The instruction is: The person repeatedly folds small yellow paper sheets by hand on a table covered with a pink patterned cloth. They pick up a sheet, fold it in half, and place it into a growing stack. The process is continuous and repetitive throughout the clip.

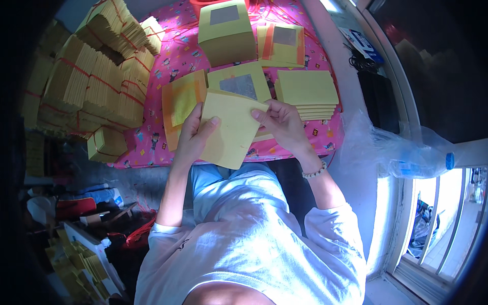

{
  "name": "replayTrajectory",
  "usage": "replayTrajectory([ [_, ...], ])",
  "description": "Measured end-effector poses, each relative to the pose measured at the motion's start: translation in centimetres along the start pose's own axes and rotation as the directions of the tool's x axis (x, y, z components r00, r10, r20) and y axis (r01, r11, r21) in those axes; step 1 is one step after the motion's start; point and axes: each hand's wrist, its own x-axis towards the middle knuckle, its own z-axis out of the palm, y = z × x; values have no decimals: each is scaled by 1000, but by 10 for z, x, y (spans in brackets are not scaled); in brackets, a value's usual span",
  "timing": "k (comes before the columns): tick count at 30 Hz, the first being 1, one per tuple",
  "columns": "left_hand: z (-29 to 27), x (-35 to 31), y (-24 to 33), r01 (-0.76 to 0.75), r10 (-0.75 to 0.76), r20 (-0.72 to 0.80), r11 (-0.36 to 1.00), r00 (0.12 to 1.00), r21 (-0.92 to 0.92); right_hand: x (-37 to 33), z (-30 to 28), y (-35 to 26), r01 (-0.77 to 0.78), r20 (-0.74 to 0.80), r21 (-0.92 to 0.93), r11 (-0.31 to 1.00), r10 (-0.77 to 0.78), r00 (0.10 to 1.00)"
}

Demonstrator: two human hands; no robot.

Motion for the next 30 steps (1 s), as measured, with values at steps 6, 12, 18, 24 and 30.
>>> replayTrajectory([
  [6,4,6,-1,59,-67,112,996,991,71,-14,-25,7,-39,44,-31,999,40,998],
  [12,19,28,-4,69,-127,245,970,961,234,-28,-46,6,25,-15,-81,996,-27,1000],
  [18,33,81,3,82,-141,329,979,934,188,-26,-89,-15,4,-321,50,999,13,947],
  [24,73,144,-13,219,-209,274,976,939,-4,-8,-138,1,54,-545,19,998,-35,838],
  [30,105,185,-55,140,-162,205,983,965,120,0,-172,31,-86,-634,-211,974,-69,771],
])
